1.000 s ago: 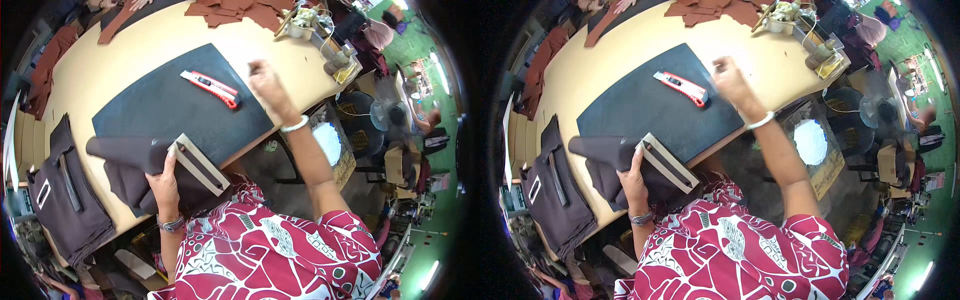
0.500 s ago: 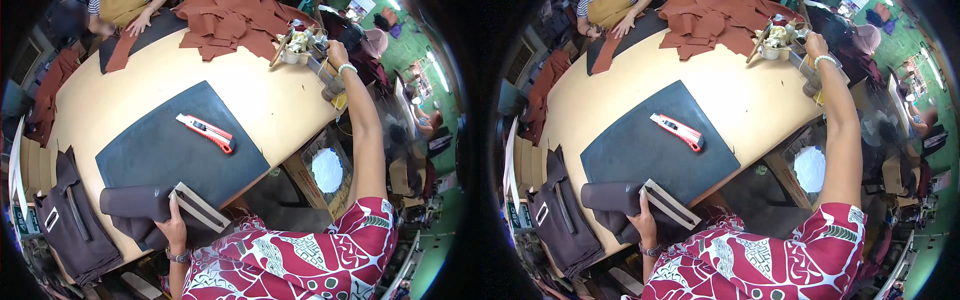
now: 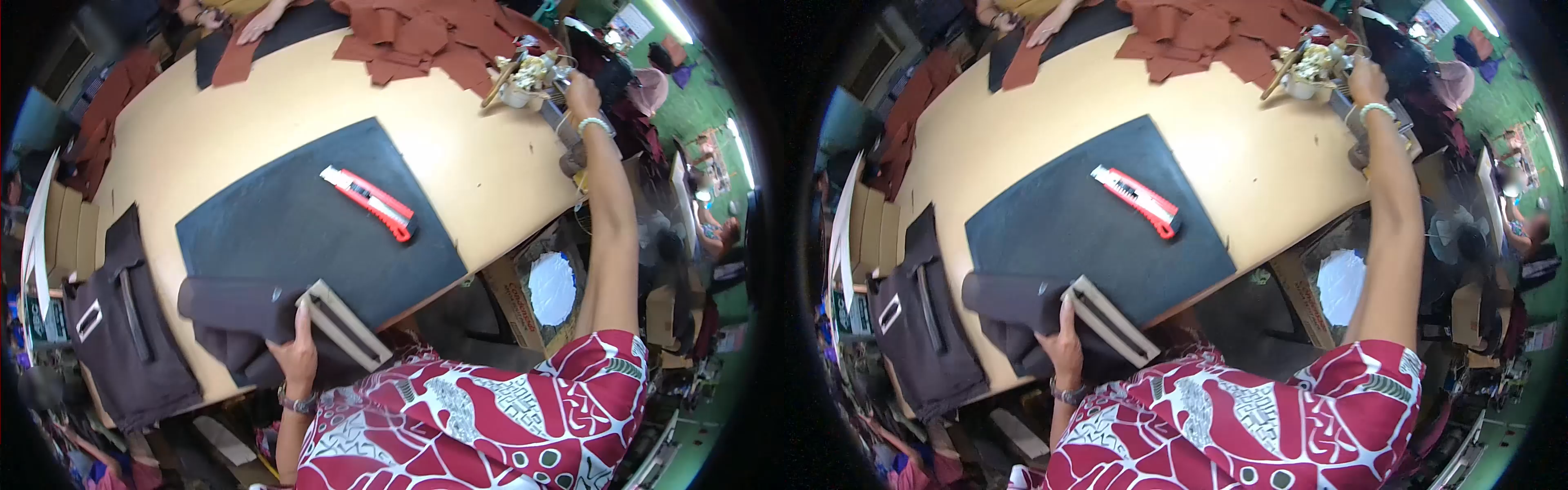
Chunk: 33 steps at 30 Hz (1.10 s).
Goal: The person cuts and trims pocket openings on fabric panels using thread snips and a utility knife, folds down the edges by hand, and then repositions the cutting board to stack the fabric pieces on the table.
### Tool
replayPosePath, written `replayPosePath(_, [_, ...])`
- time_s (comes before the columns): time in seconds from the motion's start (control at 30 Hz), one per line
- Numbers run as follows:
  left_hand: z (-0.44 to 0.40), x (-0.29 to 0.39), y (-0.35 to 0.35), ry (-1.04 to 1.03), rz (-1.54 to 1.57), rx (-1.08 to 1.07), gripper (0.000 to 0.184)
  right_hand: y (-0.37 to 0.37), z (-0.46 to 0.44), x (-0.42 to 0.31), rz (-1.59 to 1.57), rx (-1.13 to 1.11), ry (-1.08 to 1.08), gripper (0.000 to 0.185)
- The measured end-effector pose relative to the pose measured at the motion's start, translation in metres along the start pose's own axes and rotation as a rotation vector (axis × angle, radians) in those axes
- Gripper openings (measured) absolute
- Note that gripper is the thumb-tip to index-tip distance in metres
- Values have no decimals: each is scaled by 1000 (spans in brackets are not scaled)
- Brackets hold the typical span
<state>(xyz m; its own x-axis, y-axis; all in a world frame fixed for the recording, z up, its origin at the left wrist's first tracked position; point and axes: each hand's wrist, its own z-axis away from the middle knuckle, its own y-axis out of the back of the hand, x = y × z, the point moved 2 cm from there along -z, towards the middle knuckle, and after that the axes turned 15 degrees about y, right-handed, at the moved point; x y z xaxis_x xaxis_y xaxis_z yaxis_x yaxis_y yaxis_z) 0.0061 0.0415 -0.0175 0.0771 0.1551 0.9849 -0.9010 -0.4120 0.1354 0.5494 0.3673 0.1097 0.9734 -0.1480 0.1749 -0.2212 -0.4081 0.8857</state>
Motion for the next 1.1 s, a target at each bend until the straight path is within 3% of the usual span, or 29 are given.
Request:
replayPosePath(0.03, [1, -9, 4, -45, -100, 34, 20, 10, 0, -7, -9, 50, 32, 25])
replayPosePath(0.1, [-8, -2, 1, 90, 181, 20, 21, 71, 40, -78, -183, 213, 218, 25])
replayPosePath(0.17, [-14, 11, -3, 233, 428, 38, 20, 96, 83, -135, -580, 200, 412, 25])
replayPosePath(0.23, [-23, 16, -4, 264, 519, 71, 19, 120, 151, -212, -1102, -63, 495, 19])
replayPosePath(0.27, [-27, 21, -5, 234, 551, 72, 18, 134, 191, -252, -1375, -173, 393, 18])
replayPosePath(0.37, [-30, 40, -6, 182, 647, 101, 16, 164, 264, -338, -1439, -205, 517, 21])
replayPosePath(0.5, [-30, 41, 1, 64, 743, 84, 11, 174, 297, -392, -1420, -160, 578, 31])
replayPosePath(0.53, [-30, 39, 5, 47, 756, 103, 14, 170, 303, -396, -1378, -101, 621, 35])
replayPosePath(0.67, [-27, 37, 25, 31, 793, 182, 20, 169, 321, -382, -1313, -453, 599, 39])
replayPosePath(0.73, [-21, 32, 32, 16, 816, 199, 20, 163, 327, -373, -1315, -417, 601, 39])
replayPosePath(0.83, [-5, 5, 36, 164, 848, 177, 21, 147, 317, -362, -1285, -361, 690, 39])
replayPosePath(0.87, [3, -4, 40, 306, 890, 164, 21, 141, 312, -360, -1219, -353, 746, 39])
replayPosePath(0.97, [27, 18, 66, 757, 339, -547, 25, 129, 304, -359, -1101, -328, 873, 37])
replayPosePath(1.03, [43, 41, 56, 422, 141, -669, 27, 127, 302, -358, -1055, -314, 953, 38])
replayPosePath(1.07, [40, 61, 55, 109, -284, -623, 24, 126, 301, -358, -1040, -308, 993, 39])
replayPosePath(1.1, [31, 63, 48, -135, -407, -516, 23, 125, 301, -358, -1024, -299, 1031, 39])
